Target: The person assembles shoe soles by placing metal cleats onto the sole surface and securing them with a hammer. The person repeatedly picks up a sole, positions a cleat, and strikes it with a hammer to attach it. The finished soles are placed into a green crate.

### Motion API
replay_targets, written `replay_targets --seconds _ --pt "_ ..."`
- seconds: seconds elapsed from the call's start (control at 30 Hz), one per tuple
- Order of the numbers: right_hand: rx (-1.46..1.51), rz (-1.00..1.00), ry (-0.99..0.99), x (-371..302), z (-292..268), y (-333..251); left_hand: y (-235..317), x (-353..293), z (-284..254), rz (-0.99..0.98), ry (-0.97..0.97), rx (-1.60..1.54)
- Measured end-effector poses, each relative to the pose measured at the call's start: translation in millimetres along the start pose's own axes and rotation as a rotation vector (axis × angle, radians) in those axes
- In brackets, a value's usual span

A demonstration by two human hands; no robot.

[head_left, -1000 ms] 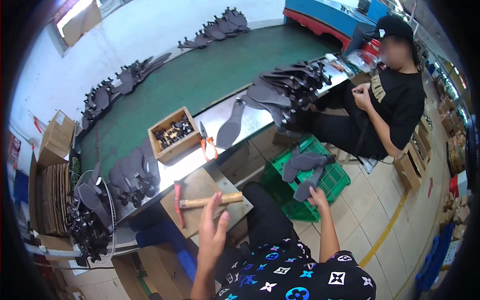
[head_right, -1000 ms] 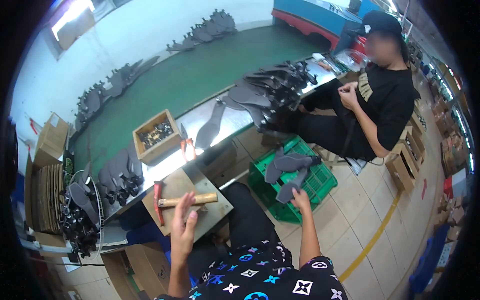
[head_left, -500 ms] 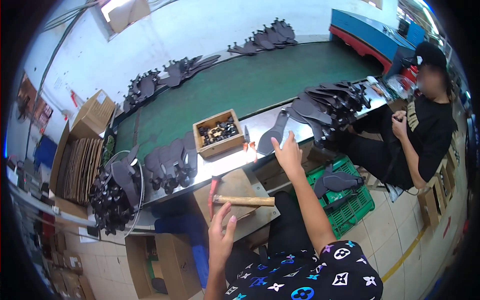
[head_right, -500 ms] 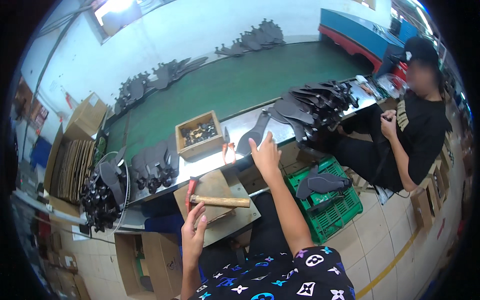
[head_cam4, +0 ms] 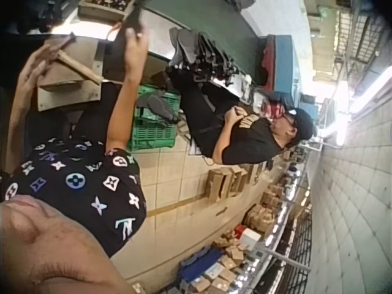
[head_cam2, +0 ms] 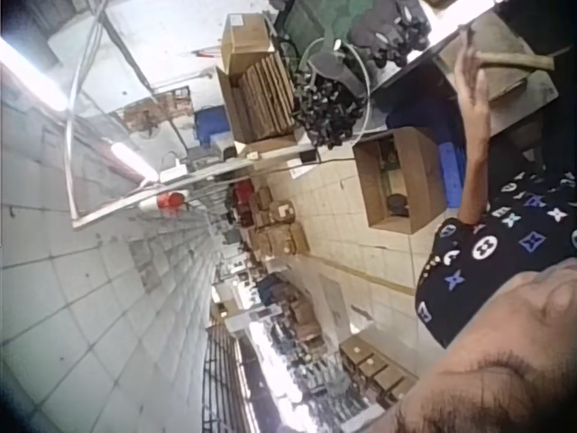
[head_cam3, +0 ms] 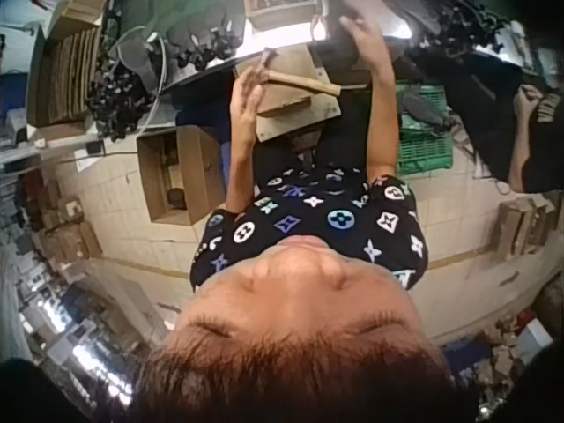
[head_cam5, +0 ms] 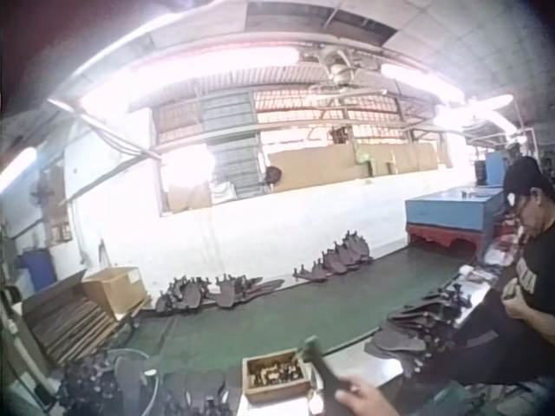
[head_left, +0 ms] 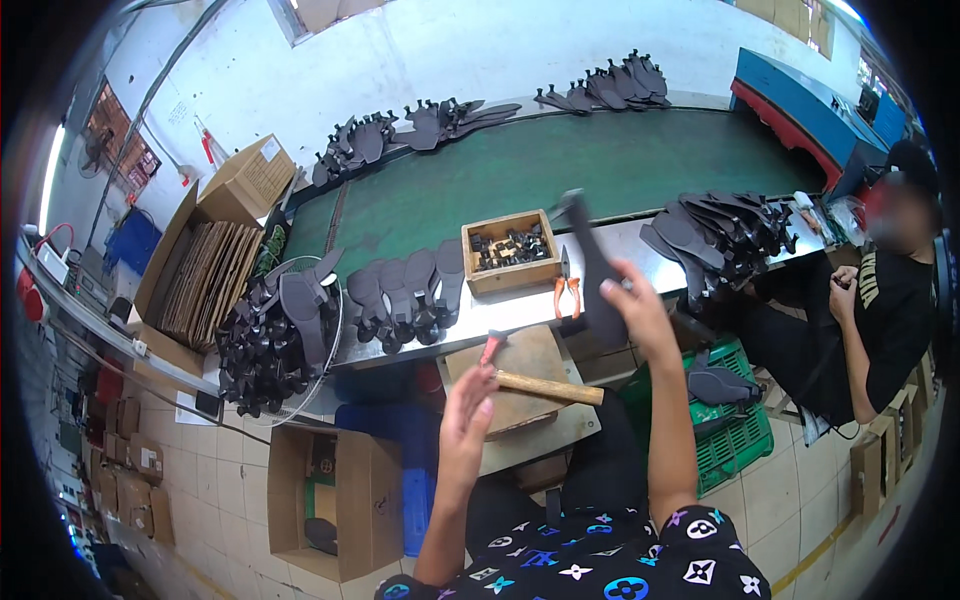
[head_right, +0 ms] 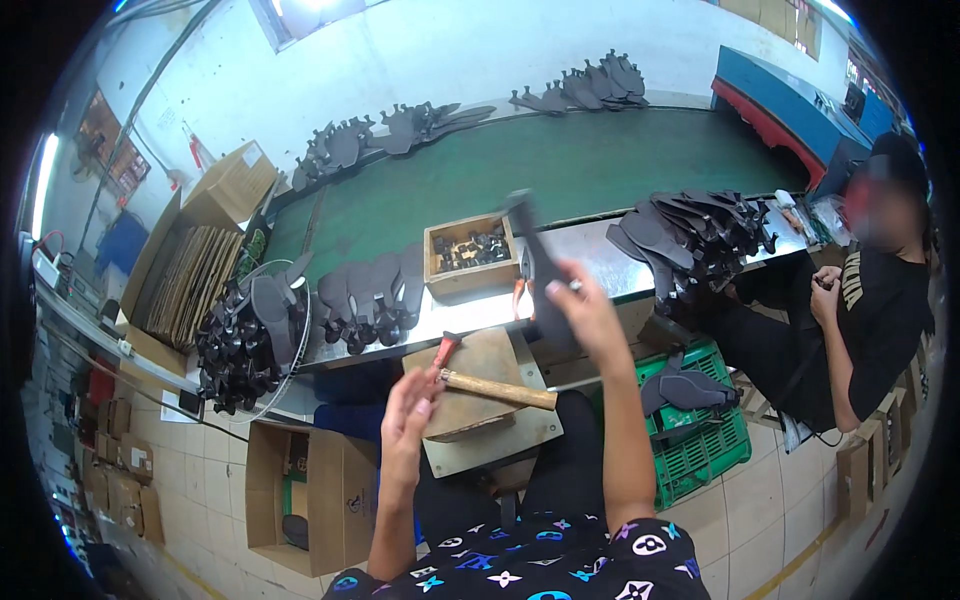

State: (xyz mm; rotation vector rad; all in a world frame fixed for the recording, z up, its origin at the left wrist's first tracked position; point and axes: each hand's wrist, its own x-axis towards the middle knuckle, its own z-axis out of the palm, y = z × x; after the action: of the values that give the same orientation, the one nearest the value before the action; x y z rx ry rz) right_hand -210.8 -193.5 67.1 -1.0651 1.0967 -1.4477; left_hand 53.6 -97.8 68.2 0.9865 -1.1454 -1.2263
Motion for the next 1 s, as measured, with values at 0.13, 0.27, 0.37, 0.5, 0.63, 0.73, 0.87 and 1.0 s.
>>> replay_targets --seconds 0.13,0.27,0.37,0.5,0.63,0.73,0.87,1.0 --pt "-0.36 -0.211 -0.803 -66 42 -11 1 29 -2 0.05 -0.046 -0.052" --pt "-0.722 -0.393 -0.428 -90 58 32 5 34 3 0.083 0.118 0.002" --pt "-0.877 -0.231 -0.084 -89 38 66 -6 32 -3 -0.031 0.149 -0.08" --pt "-1.167 -0.221 -0.232 -91 -5 71 -23 33 -3 -0.1 0.116 -0.129" --pt "-0.928 -0.084 -0.335 -119 -12 82 -26 45 10 -0.182 0.046 -0.146" --pt "-0.785 -0.148 -0.141 -137 -28 96 0 43 18 -0.192 0.022 -0.224" --pt "-0.435 0.113 0.105 -162 -71 114 -13 52 18 -0.228 0.034 -0.106" --pt "0.09 0.311 0.183 -197 -99 70 -85 61 5 0.07 0.188 1.291"
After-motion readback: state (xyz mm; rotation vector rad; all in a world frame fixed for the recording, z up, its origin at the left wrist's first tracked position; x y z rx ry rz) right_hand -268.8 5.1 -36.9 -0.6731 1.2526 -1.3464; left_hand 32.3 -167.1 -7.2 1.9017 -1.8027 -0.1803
